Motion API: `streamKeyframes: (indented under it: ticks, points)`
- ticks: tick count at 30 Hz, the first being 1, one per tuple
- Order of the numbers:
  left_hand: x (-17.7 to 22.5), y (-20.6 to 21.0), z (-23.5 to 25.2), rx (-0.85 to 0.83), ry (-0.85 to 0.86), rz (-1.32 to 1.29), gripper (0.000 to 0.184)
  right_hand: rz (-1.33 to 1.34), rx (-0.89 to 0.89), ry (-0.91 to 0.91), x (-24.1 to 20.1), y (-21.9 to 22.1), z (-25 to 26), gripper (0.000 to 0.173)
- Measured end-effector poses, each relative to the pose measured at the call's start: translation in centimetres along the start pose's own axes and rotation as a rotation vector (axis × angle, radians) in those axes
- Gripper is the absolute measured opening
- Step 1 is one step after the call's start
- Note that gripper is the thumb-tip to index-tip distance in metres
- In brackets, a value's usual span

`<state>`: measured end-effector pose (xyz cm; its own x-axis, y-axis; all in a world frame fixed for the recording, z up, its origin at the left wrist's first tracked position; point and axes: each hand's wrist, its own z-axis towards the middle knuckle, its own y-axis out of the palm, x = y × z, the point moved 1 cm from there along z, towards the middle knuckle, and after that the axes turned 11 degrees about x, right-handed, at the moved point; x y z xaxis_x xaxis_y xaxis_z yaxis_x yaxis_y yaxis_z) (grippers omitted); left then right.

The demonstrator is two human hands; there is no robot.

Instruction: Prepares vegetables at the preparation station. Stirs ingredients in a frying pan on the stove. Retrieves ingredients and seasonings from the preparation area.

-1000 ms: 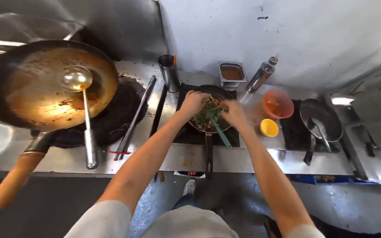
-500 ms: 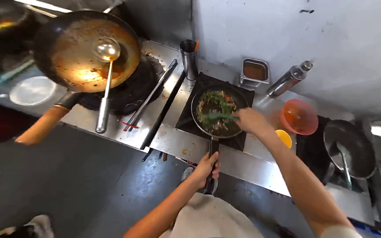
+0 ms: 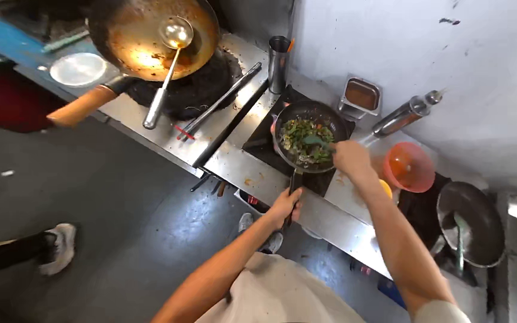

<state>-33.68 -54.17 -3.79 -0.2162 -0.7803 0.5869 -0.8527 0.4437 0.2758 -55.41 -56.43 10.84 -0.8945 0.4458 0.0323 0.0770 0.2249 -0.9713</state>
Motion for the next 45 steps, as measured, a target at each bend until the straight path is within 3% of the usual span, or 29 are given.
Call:
streamKeyframes:
  ticks: [3,8,11,13,15,17,19,21,23,25,28,30,35,39,42,45]
  points:
    - [-2.0,-0.4,-4.6,0.000,-0.068,-0.060,0.036,0.004,-0.034,-0.034,0.9,-1.3,-3.1,0.028]
    - [-1.0,0.3,0.5,0.032,0.050,-0.085,0.034,-0.072,-0.004,0.069,-1.0,-1.1,-0.8,0.020]
    - [-1.6,0.5,-2.1,0.018,-0.032,-0.156,0.031,-0.009,0.011,-0.078,0.9,-2.4,-2.5,0.025]
    - [-2.0,0.0,-2.7,0.014,-0.068,-0.177,0.032,-0.029,-0.118,-0.135,1.3,-3.0,-5.3,0.030]
    - [-2.0,0.0,-2.0,-0.006,-0.074,-0.172,0.031,-0.036,-0.196,-0.105,-1.4,-1.8,-6.8,0.031]
    - [-1.8,-0.1,-1.5,-0.027,-0.055,-0.149,0.032,0.020,-0.130,-0.039,-5.9,0.1,-6.3,0.029]
    - [-1.8,-0.4,-1.3,-0.045,-0.017,-0.126,0.030,0.006,-0.106,0.040,-9.8,1.6,-3.5,0.031]
    - [-2.1,-0.7,-1.2,-0.030,0.022,-0.126,0.031,0.013,-0.062,0.103,-10.8,2.4,-0.3,0.033]
    - [-2.1,-1.0,-1.2,-0.026,0.037,-0.119,0.031,0.051,-0.007,0.119,-8.8,1.2,0.5,0.036]
    - [-1.5,-1.7,-1.1,-0.041,0.039,-0.126,0.032,0.076,0.037,0.062,-6.0,-1.6,-2.1,0.035]
    - [-1.1,-2.9,-1.2,-0.059,0.020,-0.125,0.033,-0.120,-0.190,0.077,-5.6,-3.4,-6.7,0.037]
    - [-0.1,-3.4,-0.7,-0.058,0.020,-0.078,0.030,-0.202,-0.287,0.169,-7.6,-2.1,-6.6,0.038]
    - [5.6,-3.7,3.8,-0.082,0.064,0.086,0.035,-0.040,0.080,0.259,-7.9,2.3,-0.8,0.035]
    - [2.4,-4.6,-3.5,-0.069,-0.035,-0.010,0.032,0.037,-0.008,0.224,-4.4,-2.1,-6.1,0.036]
    - [0.0,-4.9,-5.2,-0.034,-0.098,-0.066,0.026,0.135,-0.058,0.281,-0.1,-2.3,-8.1,0.033]
    - [-0.6,-5.4,-3.8,-0.039,-0.032,-0.019,0.026,0.329,-0.129,0.390,3.9,0.2,-2.3,0.036]
